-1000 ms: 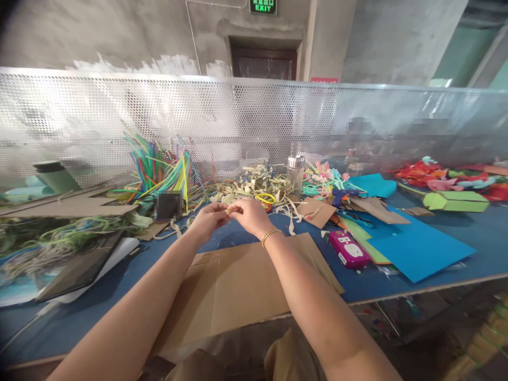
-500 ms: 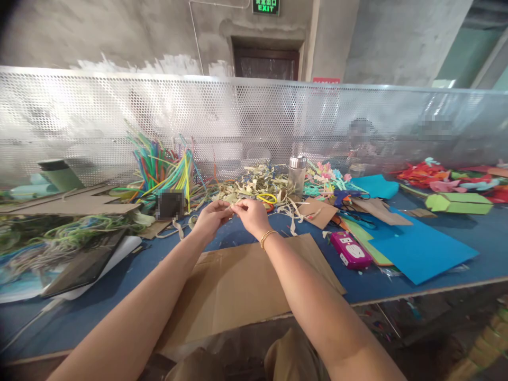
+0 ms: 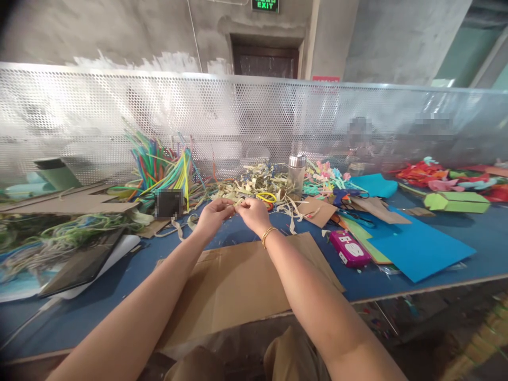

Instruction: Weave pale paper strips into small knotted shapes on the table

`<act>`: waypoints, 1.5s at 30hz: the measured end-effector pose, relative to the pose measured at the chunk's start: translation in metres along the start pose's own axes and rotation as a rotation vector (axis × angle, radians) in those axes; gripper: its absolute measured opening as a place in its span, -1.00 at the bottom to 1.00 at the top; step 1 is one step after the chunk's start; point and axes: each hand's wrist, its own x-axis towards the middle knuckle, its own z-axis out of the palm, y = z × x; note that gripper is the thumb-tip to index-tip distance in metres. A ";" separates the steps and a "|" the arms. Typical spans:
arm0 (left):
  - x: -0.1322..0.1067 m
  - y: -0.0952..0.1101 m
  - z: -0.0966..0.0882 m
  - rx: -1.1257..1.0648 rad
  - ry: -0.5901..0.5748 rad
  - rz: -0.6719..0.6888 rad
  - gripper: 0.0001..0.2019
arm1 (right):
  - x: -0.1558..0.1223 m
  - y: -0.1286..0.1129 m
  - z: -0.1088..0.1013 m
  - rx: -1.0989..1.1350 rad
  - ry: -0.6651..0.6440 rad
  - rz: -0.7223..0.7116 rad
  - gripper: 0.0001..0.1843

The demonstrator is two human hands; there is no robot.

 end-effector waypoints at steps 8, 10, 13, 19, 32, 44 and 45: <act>-0.001 0.003 0.000 -0.090 0.060 -0.069 -0.74 | -0.004 -0.004 0.001 -0.075 0.075 -0.245 -0.90; -0.002 0.003 0.000 -0.133 0.065 -0.102 -0.72 | -0.005 -0.008 -0.002 -0.200 0.133 -0.361 -0.92; -0.004 0.005 0.000 -0.147 0.057 -0.143 -0.68 | -0.006 -0.015 -0.008 -0.333 0.136 -0.498 -0.92; -0.004 0.006 0.001 -0.115 0.032 -0.155 -0.70 | -0.004 -0.020 -0.013 -0.449 0.010 -0.530 -0.83; 0.000 -0.003 0.002 -0.145 0.024 -0.107 -0.74 | -0.002 -0.007 -0.005 -0.435 0.128 -0.338 -0.85; 0.005 -0.011 -0.001 0.174 -0.036 0.140 -0.90 | 0.000 -0.012 -0.010 -0.334 0.098 -0.085 -0.85; 0.003 -0.009 -0.001 0.204 -0.047 0.164 -0.91 | 0.000 -0.013 -0.010 -0.320 0.089 -0.061 -0.84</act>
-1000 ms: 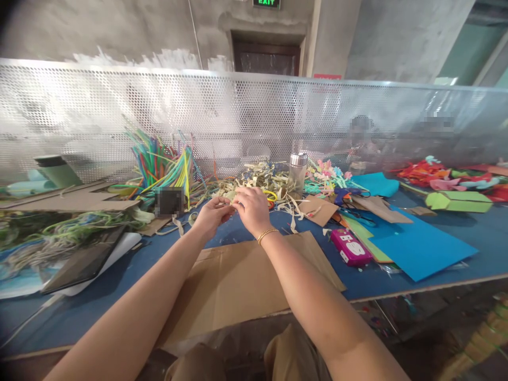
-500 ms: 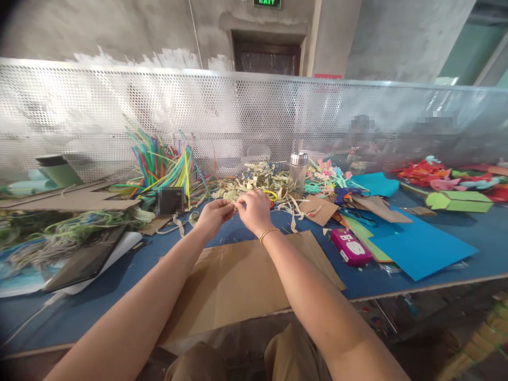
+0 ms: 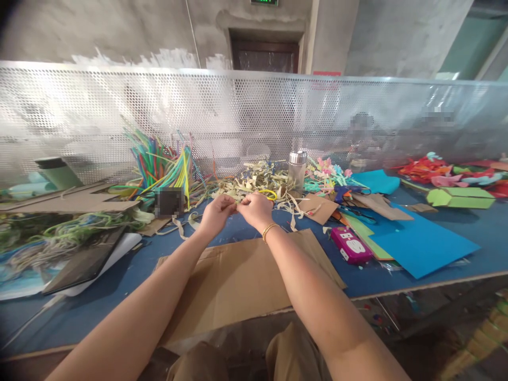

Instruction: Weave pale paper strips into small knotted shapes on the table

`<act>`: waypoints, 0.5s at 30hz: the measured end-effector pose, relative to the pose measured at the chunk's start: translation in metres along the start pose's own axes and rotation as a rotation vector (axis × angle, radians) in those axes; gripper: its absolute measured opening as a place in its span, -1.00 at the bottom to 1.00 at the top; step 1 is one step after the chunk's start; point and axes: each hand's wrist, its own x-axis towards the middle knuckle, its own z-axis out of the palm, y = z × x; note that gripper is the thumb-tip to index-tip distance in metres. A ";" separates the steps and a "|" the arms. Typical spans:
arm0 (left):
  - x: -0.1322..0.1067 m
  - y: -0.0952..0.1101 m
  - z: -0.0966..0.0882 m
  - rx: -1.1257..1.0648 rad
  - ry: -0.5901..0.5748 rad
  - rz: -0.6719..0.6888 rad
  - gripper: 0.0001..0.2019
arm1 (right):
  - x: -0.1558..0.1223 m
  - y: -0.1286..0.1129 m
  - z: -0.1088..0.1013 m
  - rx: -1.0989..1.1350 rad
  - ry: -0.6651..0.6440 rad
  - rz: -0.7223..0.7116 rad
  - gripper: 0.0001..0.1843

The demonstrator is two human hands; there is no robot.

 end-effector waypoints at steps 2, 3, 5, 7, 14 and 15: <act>-0.002 0.003 -0.001 0.069 -0.012 0.041 -0.92 | -0.001 0.001 0.000 0.040 -0.040 0.055 -0.79; -0.002 0.004 -0.001 0.094 -0.015 0.053 -0.93 | -0.001 0.002 0.001 0.062 -0.061 0.080 -0.77; -0.003 0.005 -0.002 0.106 -0.016 0.055 -0.94 | 0.000 0.004 0.003 0.104 -0.085 0.108 -0.75; -0.002 0.005 -0.002 0.070 -0.020 0.034 -0.93 | 0.001 0.007 0.006 0.154 -0.076 0.086 -0.75; -0.001 0.003 -0.003 -0.163 0.040 -0.094 -0.81 | 0.004 0.012 0.012 0.317 -0.076 -0.109 -0.92; -0.001 0.002 -0.003 -0.171 0.036 -0.099 -0.80 | 0.004 0.013 0.013 0.329 -0.080 -0.121 -0.94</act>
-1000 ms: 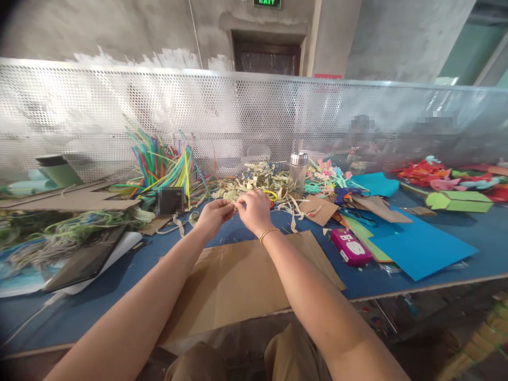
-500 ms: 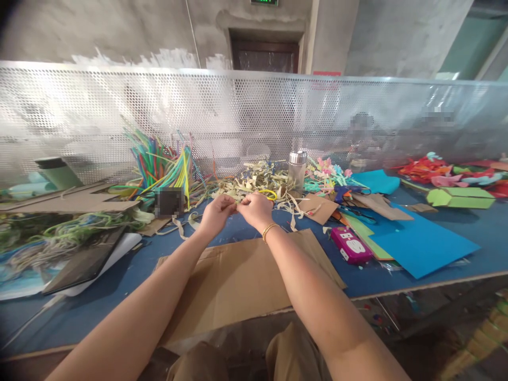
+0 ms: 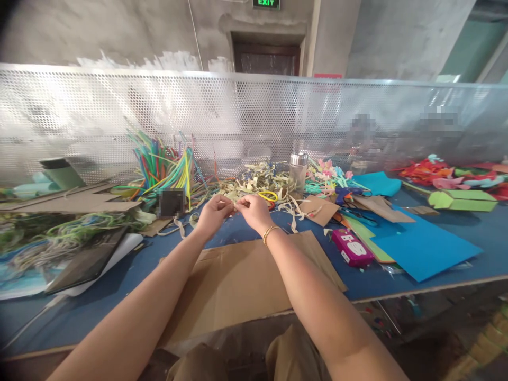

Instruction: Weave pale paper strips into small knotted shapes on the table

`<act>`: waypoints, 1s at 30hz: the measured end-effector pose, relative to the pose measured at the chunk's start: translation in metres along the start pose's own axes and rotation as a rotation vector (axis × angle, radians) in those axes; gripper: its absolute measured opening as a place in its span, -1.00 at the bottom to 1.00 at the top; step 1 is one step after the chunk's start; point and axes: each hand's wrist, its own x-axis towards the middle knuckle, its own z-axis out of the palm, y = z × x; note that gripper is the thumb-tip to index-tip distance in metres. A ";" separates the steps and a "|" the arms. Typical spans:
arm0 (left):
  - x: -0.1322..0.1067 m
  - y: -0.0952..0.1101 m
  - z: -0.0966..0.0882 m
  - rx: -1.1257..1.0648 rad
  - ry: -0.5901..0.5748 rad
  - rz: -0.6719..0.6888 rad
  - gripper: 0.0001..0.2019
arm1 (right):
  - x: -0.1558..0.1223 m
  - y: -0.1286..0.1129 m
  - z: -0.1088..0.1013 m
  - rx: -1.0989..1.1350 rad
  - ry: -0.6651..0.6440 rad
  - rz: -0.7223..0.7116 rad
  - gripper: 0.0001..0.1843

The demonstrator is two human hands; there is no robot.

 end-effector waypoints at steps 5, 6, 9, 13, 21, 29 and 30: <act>0.002 -0.004 0.000 0.030 -0.026 0.018 -0.80 | -0.001 -0.001 0.000 -0.012 0.011 0.042 -0.89; 0.002 -0.004 0.000 0.050 -0.029 0.023 -0.80 | -0.001 -0.001 0.000 -0.009 0.018 0.061 -0.88; 0.002 -0.004 0.001 0.110 -0.033 0.047 -0.82 | -0.002 -0.004 0.001 -0.002 0.047 0.131 -0.87; 0.001 -0.001 0.002 0.148 -0.067 0.089 -0.84 | -0.002 -0.005 0.001 -0.005 0.093 0.201 -0.87; 0.002 0.001 0.001 0.168 -0.082 0.141 -0.85 | -0.001 0.005 0.002 0.095 0.099 0.195 -0.83; 0.001 -0.002 -0.004 0.340 -0.071 0.224 -0.91 | 0.001 0.006 0.000 0.185 -0.004 0.116 -0.82; 0.001 -0.002 -0.004 0.359 -0.060 0.231 -0.91 | 0.001 0.006 0.001 0.190 0.004 0.120 -0.84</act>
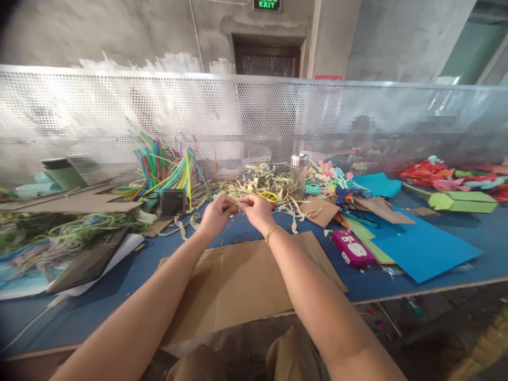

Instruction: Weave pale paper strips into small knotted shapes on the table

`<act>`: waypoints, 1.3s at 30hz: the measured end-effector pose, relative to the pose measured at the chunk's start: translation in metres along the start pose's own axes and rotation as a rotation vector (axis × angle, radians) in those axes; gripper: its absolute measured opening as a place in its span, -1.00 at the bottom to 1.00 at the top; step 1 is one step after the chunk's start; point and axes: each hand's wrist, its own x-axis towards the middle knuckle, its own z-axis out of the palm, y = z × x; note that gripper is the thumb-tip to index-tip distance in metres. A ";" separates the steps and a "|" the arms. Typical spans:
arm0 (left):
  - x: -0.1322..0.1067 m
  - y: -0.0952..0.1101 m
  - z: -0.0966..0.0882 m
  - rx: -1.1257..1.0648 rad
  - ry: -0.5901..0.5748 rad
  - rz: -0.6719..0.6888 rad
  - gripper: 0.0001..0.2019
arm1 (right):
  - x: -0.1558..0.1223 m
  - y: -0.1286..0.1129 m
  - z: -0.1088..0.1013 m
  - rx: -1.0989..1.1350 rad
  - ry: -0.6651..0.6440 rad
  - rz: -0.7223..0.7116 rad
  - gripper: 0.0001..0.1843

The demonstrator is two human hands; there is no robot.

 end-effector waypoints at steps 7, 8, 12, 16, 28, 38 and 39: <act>-0.001 0.004 0.001 0.168 0.040 0.030 -0.94 | 0.001 0.001 0.000 -0.051 0.064 -0.033 -0.92; -0.002 0.005 0.000 0.195 0.040 0.036 -0.95 | 0.001 0.000 -0.001 -0.068 0.055 -0.045 -0.93; -0.003 0.008 0.000 0.217 0.020 0.051 -0.97 | -0.004 -0.008 -0.004 -0.222 0.056 -0.161 -0.98; -0.003 0.009 0.003 0.075 0.019 0.034 -0.91 | -0.008 -0.017 -0.004 -0.385 0.136 -0.283 -0.92; 0.003 0.013 -0.005 -0.358 -0.094 -0.225 -0.77 | -0.002 -0.010 -0.008 -0.137 -0.003 -0.158 -0.93; 0.001 0.014 -0.005 -0.437 -0.089 -0.291 -0.75 | -0.004 -0.016 -0.006 -0.060 0.050 -0.113 -0.86; 0.000 0.014 -0.005 -0.433 -0.090 -0.289 -0.75 | -0.004 -0.016 -0.006 -0.062 0.047 -0.115 -0.86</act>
